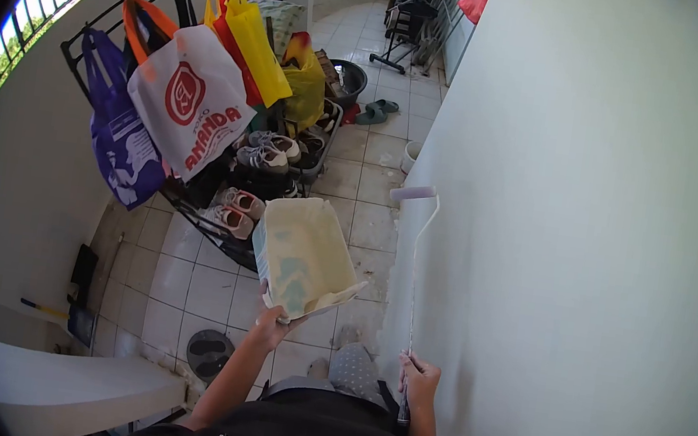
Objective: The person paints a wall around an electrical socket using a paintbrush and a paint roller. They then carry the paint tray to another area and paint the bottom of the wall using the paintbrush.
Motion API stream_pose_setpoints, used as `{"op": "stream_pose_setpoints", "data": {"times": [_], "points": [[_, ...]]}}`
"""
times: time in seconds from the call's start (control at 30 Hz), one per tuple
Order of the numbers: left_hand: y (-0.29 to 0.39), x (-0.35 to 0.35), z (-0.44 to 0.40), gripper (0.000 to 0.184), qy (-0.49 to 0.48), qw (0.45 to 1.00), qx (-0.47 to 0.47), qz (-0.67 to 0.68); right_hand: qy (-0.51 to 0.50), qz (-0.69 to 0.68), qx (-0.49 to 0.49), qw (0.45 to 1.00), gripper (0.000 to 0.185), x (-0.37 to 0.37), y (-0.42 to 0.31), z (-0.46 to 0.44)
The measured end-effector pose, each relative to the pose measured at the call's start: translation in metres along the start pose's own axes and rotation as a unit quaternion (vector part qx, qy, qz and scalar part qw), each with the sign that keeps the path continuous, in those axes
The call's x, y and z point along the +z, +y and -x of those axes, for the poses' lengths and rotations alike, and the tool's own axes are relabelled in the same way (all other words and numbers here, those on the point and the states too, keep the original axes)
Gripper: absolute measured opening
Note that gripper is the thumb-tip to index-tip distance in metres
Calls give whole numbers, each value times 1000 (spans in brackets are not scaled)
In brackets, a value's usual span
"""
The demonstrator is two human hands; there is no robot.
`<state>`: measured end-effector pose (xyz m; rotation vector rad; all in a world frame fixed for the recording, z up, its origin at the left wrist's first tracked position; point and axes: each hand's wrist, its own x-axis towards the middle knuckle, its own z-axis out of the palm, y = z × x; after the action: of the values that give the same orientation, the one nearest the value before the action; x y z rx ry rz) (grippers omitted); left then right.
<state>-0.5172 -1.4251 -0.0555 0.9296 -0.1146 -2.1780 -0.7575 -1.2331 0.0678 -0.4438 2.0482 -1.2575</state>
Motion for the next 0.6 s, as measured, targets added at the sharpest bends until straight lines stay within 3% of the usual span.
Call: {"op": "stream_pose_setpoints", "data": {"times": [0.23,0.5,0.6], "points": [[40,75,-188,100,-9,1000,14,16,-47,-31,-1,998,20,59,-48,-224],[136,197,-346,90,11,999,35,-26,-81,3,-15,997,21,134,-203,-456],[153,206,-427,84,-50,998,36,23,-96,-5,-11,995,22,166,-239,-523]]}}
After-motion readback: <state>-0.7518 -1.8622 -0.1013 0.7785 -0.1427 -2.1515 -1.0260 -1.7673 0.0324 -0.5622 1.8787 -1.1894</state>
